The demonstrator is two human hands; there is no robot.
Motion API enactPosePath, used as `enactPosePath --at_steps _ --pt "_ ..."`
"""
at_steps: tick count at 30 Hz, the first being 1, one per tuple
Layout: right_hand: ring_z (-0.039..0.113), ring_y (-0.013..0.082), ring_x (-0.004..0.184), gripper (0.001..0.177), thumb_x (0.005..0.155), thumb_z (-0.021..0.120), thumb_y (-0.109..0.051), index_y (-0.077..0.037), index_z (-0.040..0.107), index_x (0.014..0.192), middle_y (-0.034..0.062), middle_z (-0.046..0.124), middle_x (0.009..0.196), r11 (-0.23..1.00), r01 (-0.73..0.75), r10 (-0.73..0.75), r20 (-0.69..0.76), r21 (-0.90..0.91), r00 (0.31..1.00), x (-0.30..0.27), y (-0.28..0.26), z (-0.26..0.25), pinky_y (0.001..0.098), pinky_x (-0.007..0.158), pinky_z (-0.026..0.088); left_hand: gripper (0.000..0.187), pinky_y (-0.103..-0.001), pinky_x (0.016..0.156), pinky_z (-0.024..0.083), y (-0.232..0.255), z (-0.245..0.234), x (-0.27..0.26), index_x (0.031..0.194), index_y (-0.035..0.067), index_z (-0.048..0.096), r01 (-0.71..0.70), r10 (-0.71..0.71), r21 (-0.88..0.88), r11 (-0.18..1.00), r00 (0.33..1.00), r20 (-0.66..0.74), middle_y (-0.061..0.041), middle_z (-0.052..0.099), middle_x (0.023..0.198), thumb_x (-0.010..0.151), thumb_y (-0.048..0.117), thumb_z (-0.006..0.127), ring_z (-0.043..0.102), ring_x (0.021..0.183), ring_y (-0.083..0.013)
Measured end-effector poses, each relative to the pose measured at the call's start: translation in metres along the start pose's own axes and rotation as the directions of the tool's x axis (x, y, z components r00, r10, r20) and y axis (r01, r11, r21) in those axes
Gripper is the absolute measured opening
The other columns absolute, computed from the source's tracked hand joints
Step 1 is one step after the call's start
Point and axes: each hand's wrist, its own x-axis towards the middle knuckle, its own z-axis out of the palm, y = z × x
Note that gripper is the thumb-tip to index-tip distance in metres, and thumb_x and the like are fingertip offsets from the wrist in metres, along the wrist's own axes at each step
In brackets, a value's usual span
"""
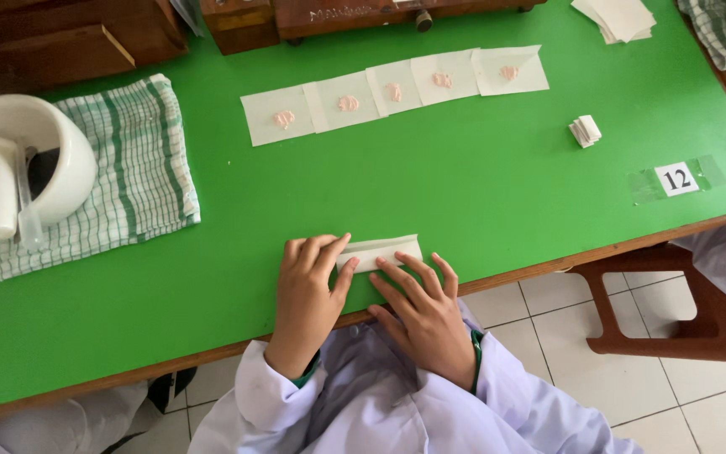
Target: The person folds small white papers containing pink powder by hand on a green surface, tucking one end into the other to create small sealed packets.
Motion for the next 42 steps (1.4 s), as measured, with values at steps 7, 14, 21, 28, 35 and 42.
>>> enactPosePath --at_steps 7,14,21,28,35,42 --pt "0.053 0.0279 0.135 0.038 0.100 0.064 -0.037 -0.016 0.066 0.132 0.0027 0.061 0.144 1.000 0.002 -0.002 0.011 -0.021 1.000 0.002 0.001 -0.002 0.0541 0.117 0.028 0.032 -0.043 0.089 0.048 0.001 0.004 0.000 0.123 0.006 0.071 0.017 -0.017 -0.004 1.000 1.000 -0.010 -0.010 0.063 0.108 0.096 0.023 0.071 0.053 0.101 -0.0307" --pt "0.054 0.0313 0.134 0.039 0.093 0.074 -0.033 -0.015 0.070 0.128 0.0064 0.063 0.142 1.000 -0.016 0.016 -0.007 0.016 1.000 0.000 0.002 0.007 0.0567 0.116 0.027 0.029 -0.045 0.090 0.045 -0.009 0.015 -0.005 0.118 0.008 0.072 0.022 -0.024 -0.027 0.999 0.999 -0.047 -0.009 0.059 0.101 0.092 0.019 0.077 0.054 0.097 -0.0290" --pt "0.053 0.0319 0.135 0.038 0.096 0.073 -0.033 -0.015 0.069 0.129 0.0062 0.061 0.145 0.999 -0.035 0.034 0.030 0.031 0.999 -0.003 0.002 0.010 0.0580 0.117 0.026 0.029 -0.045 0.090 0.045 -0.009 0.017 -0.006 0.119 0.008 0.070 0.034 -0.034 -0.003 0.999 0.998 -0.047 -0.008 0.059 0.103 0.093 0.019 0.077 0.053 0.098 -0.0280" --pt "0.054 0.0324 0.134 0.039 0.095 0.074 -0.031 -0.015 0.070 0.129 0.0065 0.063 0.142 0.999 -0.041 0.040 0.035 0.025 0.999 -0.002 0.003 0.009 0.0581 0.117 0.025 0.025 -0.045 0.089 0.047 -0.007 0.015 -0.003 0.117 0.008 0.070 0.007 -0.008 -0.022 1.000 0.997 -0.075 -0.008 0.058 0.100 0.094 0.016 0.075 0.054 0.096 -0.0285" --pt "0.054 0.0332 0.134 0.038 0.097 0.073 -0.031 -0.012 0.070 0.131 0.0081 0.063 0.142 0.999 -0.039 0.038 0.030 0.025 0.999 0.001 0.002 0.008 0.0586 0.116 0.023 0.023 -0.043 0.088 0.047 -0.008 0.016 -0.003 0.117 0.008 0.071 -0.007 0.004 -0.028 1.000 0.996 -0.089 -0.007 0.059 0.100 0.095 0.015 0.074 0.053 0.095 -0.0264" --pt "0.054 0.0331 0.134 0.040 0.096 0.074 -0.030 -0.012 0.070 0.132 0.0081 0.064 0.142 0.999 -0.034 0.033 0.033 0.026 0.999 0.002 0.003 0.007 0.0593 0.116 0.022 0.023 -0.045 0.086 0.048 -0.007 0.016 -0.004 0.116 0.007 0.071 -0.032 0.028 -0.043 0.999 0.994 -0.106 -0.008 0.059 0.100 0.094 0.011 0.075 0.054 0.095 -0.0291"
